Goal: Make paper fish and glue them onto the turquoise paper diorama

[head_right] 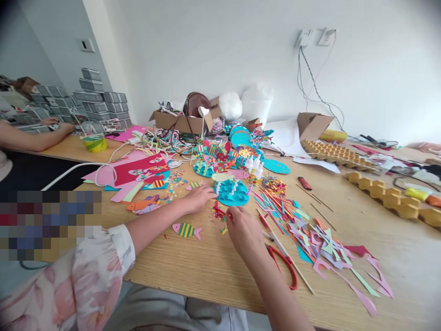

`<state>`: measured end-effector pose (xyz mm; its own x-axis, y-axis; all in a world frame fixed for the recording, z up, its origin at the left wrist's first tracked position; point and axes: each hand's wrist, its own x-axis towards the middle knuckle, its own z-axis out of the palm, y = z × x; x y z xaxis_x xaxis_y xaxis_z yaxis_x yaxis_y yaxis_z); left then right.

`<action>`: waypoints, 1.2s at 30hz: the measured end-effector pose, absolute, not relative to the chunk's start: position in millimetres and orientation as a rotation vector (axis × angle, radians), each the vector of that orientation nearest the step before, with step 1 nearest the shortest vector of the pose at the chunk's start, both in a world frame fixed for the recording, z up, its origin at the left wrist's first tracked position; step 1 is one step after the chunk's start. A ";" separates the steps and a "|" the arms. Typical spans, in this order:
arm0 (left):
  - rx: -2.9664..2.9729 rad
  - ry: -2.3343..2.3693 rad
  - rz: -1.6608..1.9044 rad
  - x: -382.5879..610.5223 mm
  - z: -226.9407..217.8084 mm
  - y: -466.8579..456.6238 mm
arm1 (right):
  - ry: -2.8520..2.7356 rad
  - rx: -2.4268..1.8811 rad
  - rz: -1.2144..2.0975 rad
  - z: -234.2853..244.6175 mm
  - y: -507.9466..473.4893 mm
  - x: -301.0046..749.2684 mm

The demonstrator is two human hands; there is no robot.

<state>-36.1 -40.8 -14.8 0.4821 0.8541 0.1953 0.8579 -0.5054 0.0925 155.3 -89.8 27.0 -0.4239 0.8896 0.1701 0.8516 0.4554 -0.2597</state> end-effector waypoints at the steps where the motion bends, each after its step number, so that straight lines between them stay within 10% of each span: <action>1: -2.687 -1.549 -0.337 -35.9 -14.5 -41.1 | -2.397 -1.476 0.197 24.5 -93.5 158.6; 36: -2.622 -1.546 -0.352 -35.2 -18.9 -43.8 | -2.032 -1.502 0.711 -9.0 -135.2 179.6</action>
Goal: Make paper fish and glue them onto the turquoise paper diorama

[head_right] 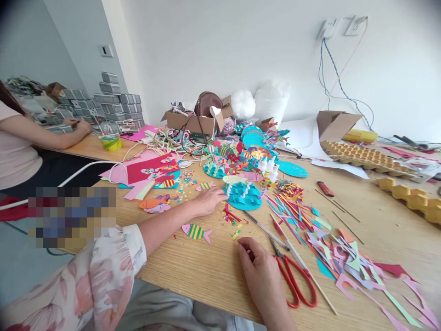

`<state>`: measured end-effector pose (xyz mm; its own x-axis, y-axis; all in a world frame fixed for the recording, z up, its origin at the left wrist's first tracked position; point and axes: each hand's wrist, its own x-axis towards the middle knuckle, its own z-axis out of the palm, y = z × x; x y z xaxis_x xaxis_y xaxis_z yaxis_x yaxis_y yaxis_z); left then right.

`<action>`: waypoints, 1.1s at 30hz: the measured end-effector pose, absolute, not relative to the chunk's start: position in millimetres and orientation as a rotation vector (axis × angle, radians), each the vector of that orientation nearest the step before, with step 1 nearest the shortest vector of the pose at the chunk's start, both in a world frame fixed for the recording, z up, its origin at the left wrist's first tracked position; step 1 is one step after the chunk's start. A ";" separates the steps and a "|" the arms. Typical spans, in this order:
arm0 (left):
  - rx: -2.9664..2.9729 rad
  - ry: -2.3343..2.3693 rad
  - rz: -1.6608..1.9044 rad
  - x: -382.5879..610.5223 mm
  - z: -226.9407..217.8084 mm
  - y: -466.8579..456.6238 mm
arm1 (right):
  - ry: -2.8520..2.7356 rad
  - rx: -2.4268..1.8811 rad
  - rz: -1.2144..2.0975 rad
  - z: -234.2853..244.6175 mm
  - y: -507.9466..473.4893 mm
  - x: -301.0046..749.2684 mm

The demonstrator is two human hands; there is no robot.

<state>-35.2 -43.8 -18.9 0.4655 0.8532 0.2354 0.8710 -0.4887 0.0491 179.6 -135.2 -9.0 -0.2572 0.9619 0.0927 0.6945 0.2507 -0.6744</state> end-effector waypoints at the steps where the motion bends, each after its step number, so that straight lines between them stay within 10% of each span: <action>1: -2.623 -1.547 -0.352 -35.1 -18.4 -44.2 | -2.038 -1.505 0.704 -9.0 -135.5 179.3; 33: -2.715 -1.510 -0.263 -38.6 -14.7 -34.0 | -2.162 -1.360 0.727 4.2 -144.7 181.0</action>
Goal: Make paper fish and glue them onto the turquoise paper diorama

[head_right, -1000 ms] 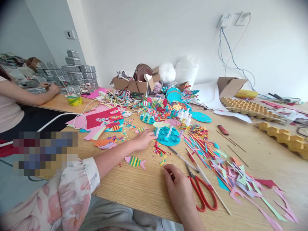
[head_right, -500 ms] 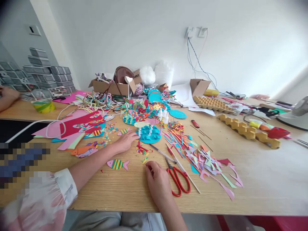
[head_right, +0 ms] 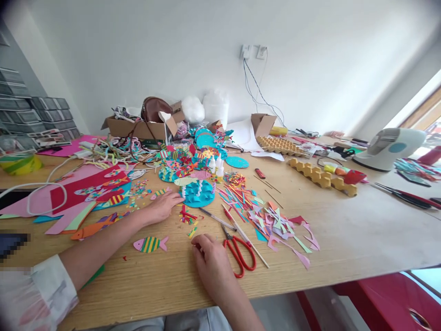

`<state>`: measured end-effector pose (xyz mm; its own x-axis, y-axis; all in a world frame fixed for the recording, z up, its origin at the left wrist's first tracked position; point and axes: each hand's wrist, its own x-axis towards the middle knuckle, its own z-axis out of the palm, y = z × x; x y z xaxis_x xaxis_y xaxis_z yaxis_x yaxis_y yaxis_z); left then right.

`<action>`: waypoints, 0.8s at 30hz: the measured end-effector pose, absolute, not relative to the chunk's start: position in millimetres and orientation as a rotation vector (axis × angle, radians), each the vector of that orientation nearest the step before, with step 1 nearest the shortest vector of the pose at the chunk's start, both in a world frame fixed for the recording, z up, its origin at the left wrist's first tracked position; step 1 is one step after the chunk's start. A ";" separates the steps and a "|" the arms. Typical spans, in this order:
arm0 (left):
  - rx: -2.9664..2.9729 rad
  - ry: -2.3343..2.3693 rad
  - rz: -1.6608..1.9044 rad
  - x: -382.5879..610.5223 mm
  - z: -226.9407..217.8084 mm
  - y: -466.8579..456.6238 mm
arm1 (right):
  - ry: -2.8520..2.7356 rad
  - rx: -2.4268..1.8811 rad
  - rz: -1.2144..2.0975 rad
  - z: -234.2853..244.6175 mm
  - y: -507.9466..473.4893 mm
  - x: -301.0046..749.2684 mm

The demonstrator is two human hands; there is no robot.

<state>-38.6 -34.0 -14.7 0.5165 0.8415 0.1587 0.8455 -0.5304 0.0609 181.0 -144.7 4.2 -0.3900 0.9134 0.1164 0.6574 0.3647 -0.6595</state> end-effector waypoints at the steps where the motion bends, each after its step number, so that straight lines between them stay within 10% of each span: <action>1: -2.722 -1.502 -0.250 -38.8 -13.8 -33.2 | -2.188 -1.350 0.713 6.9 -144.6 182.5; 24: -2.737 -1.505 -0.201 -40.3 -13.9 -29.0 | -2.784 -1.336 0.375 53.2 -119.4 191.9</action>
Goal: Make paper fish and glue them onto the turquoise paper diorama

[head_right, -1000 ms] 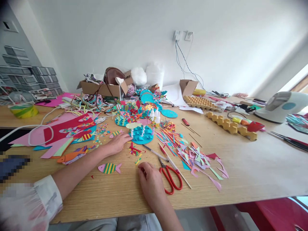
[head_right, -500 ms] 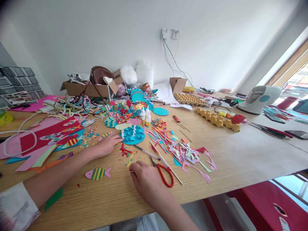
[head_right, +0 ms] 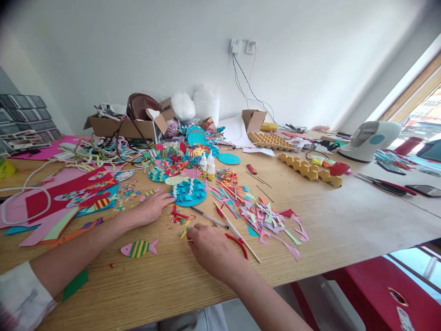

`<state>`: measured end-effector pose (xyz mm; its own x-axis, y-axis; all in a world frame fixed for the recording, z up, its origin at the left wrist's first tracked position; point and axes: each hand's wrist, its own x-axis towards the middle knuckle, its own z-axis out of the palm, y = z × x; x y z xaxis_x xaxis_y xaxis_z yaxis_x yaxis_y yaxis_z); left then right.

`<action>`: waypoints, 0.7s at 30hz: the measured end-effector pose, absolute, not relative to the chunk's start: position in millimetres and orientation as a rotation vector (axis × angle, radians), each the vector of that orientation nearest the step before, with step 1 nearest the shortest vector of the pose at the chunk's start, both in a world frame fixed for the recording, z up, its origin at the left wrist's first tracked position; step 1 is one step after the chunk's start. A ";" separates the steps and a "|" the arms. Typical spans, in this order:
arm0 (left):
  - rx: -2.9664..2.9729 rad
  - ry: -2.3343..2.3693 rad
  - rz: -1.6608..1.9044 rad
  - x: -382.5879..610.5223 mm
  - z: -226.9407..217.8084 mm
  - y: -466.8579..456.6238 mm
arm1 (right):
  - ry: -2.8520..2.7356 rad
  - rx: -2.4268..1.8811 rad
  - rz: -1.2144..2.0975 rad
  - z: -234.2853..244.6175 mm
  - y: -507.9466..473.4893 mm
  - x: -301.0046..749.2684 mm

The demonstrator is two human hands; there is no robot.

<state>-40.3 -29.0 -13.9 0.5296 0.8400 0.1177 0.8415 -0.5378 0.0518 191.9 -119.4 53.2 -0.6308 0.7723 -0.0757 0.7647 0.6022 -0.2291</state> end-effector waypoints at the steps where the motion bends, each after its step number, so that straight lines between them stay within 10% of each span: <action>1: -2.733 -1.507 -0.203 -40.5 -14.6 -28.8 | -2.776 -1.339 0.377 50.7 -120.8 193.1; 21: -2.735 -1.497 -0.243 -40.3 -15.4 -31.1 | -2.549 -1.411 0.590 35.0 -135.1 194.5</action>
